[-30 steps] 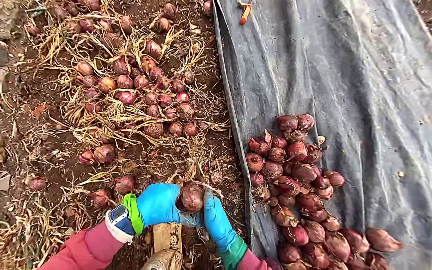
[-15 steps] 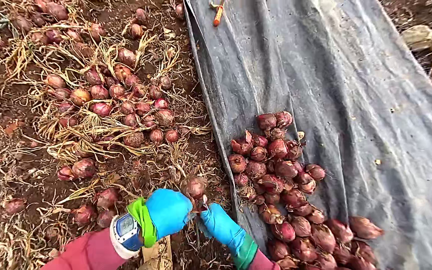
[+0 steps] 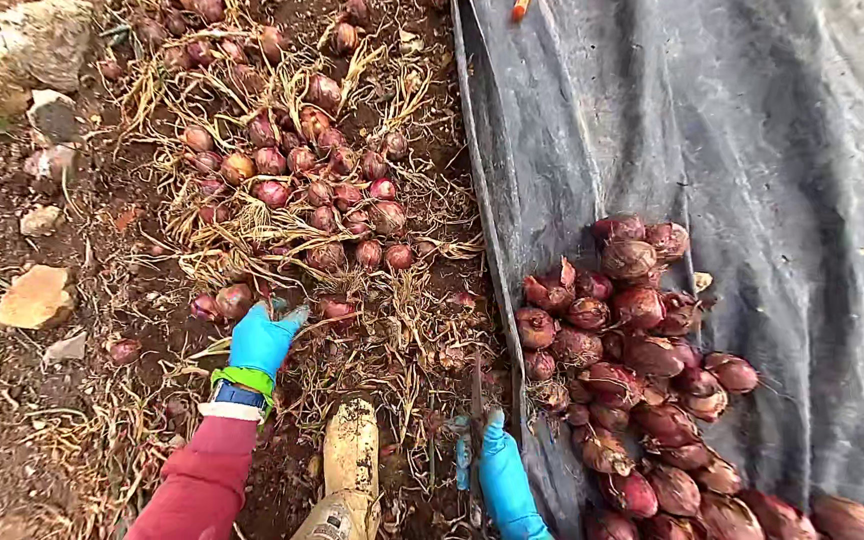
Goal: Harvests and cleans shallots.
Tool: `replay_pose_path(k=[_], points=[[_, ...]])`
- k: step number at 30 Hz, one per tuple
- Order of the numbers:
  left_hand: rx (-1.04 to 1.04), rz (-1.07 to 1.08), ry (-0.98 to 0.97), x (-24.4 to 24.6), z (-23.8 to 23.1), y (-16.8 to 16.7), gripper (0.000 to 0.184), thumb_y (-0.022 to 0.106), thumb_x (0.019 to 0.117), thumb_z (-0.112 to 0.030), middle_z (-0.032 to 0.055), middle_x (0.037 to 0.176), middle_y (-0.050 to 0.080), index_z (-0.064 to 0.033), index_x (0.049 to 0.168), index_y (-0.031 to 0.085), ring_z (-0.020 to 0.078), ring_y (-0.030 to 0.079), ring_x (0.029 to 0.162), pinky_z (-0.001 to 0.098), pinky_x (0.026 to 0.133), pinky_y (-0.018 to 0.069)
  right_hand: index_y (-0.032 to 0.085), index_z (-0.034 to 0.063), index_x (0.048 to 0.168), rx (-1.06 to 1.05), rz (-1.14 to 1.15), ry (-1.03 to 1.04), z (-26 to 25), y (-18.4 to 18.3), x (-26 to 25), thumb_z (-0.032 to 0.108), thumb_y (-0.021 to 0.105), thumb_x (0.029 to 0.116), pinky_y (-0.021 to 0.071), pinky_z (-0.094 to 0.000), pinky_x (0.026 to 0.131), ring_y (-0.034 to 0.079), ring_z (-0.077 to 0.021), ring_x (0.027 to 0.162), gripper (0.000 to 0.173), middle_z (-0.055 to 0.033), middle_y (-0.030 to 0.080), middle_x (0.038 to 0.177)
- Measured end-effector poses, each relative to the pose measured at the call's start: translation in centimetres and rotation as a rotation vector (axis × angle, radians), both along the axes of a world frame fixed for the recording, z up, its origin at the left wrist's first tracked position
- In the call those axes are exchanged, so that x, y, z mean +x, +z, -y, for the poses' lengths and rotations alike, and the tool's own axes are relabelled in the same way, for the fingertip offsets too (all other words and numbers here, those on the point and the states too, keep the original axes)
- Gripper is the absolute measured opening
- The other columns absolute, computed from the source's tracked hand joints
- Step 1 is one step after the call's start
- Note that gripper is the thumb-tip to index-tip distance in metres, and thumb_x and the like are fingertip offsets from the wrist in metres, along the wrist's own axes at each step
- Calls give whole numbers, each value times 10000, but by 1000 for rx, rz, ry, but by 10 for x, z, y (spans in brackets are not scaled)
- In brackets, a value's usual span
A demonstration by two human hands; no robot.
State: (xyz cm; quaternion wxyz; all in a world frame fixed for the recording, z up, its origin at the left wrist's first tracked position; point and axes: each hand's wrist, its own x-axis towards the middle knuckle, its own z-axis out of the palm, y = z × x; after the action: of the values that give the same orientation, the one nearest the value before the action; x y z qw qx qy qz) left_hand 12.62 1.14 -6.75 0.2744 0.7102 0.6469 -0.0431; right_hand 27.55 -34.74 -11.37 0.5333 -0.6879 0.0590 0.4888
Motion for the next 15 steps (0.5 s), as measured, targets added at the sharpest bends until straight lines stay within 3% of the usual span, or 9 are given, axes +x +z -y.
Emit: replay_pose_path(k=[4,7,9,12,15], points=[[-234,-128,-15,60,36,-60,1046,747,767,-758,241,1168,704,-69,1493,442,445,689,1079,692,895,542,695,32,1031,-39,-133,142,-17,-4,-47,616,109,1061,544,-376,437,579,-199,449,827,-78,591,577],[-205,-232,-110,79,3,-83,1017,734,704,-811,197,1150,725,-81,1390,558,390,709,1075,657,902,555,692,36,1017,-61,-160,193,-23,4,-53,613,105,1062,562,-378,464,599,-205,464,824,-84,597,576],[-238,-191,-196,76,-11,-70,935,779,675,-787,171,1107,733,-112,1306,634,370,705,1063,651,906,551,681,16,1056,-36,-185,191,-22,4,-44,616,69,1056,584,-410,476,622,-237,476,857,-111,605,587],[-283,108,-355,55,9,-24,766,836,681,-699,80,942,741,-119,1161,692,252,725,906,560,823,598,651,21,1078,26,-280,268,-26,-6,-32,695,91,1024,595,-433,487,631,-261,488,878,-121,606,611],[-448,283,-498,36,61,22,683,866,653,-638,-11,892,750,-161,1117,714,123,732,830,426,761,635,672,45,1045,210,-268,391,-37,2,-30,907,347,848,588,-391,488,623,-214,491,943,-70,616,629]])
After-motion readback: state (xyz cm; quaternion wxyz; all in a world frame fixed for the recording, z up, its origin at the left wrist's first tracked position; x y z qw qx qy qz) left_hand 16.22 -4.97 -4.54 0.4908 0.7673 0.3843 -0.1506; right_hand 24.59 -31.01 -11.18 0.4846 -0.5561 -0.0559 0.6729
